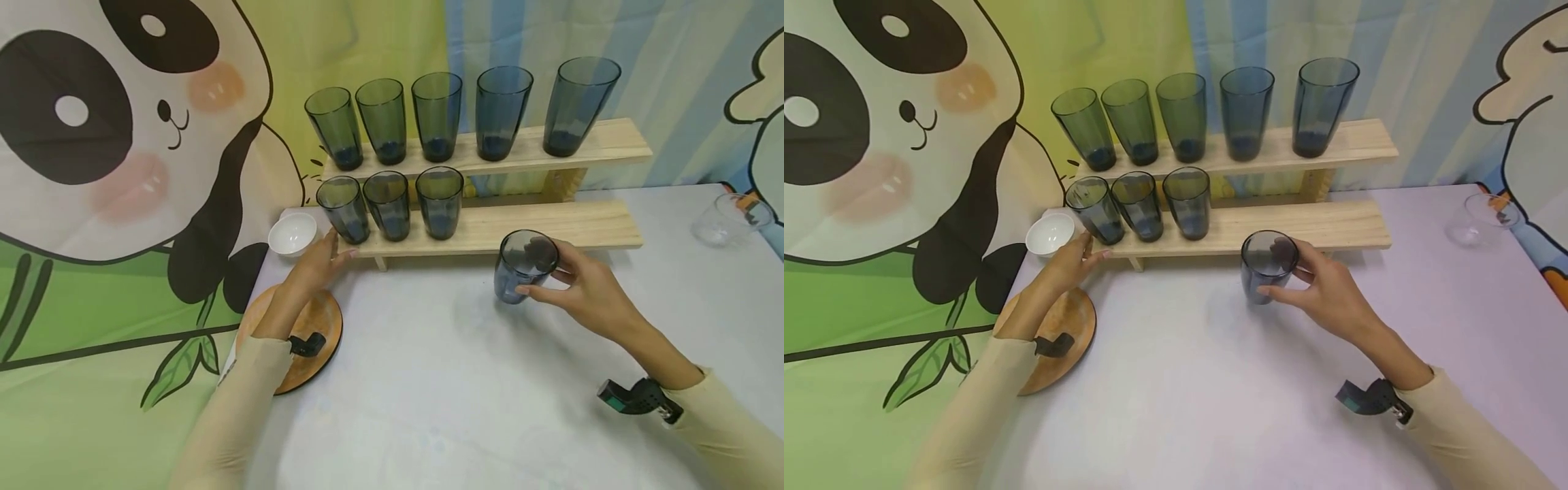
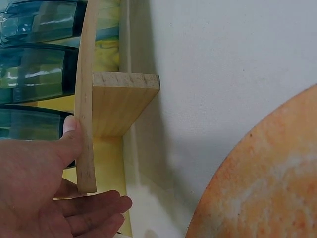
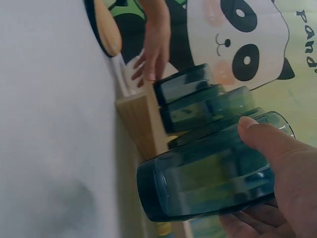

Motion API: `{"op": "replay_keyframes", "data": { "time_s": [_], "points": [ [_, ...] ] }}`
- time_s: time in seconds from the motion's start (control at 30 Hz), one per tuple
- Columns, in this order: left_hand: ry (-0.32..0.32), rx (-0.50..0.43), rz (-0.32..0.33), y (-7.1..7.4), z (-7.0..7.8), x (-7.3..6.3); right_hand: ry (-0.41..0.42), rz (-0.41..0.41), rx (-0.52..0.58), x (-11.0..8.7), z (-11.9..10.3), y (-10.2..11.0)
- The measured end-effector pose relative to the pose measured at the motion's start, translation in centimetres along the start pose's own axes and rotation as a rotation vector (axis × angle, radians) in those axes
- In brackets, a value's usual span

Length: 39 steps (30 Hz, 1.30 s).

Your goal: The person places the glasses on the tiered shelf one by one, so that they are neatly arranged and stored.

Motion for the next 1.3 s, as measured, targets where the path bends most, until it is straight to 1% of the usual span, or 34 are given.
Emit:
{"op": "replay_keyframes", "data": {
  "time_s": [0.13,0.3,0.47,0.6,0.77,1.0,1.17,1.3],
  "points": [
    [-0.002,0.011,0.002,-0.3,-0.1,0.0,-0.027,0.040,-0.014,0.8,-0.9,1.2],
    [0.007,0.029,0.003,-0.5,-0.2,-0.2,-0.089,0.075,-0.014,2.3,-1.2,2.1],
    [-0.001,0.042,0.006,-0.4,-0.2,-0.3,-0.092,0.096,-0.004,4.2,-1.3,2.4],
    [-0.006,0.045,0.003,-0.3,-0.2,-0.3,-0.107,0.083,0.026,5.8,-1.3,2.3],
    [-0.009,0.039,0.002,-0.4,-0.2,-0.3,-0.120,0.064,0.068,7.3,-1.6,1.5],
    [-0.016,0.031,-0.006,-0.5,0.0,-0.2,-0.114,0.067,0.072,8.3,-2.4,0.5],
    [-0.009,0.026,-0.004,-0.7,0.0,-0.4,-0.125,0.014,0.069,8.9,-2.7,0.0],
    [-0.005,0.022,0.009,-0.8,0.0,-0.7,-0.107,-0.015,0.102,9.1,-2.3,-0.5]
  ]
}}
Point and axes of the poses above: each hand's wrist, its own x-axis towards the middle knuckle, its own y-axis out of the back of the hand, z = x × y, the point moved 4 cm from there along x, towards the middle knuckle, and after that the axes turned 12 degrees about -y, right-handed, at the moved point
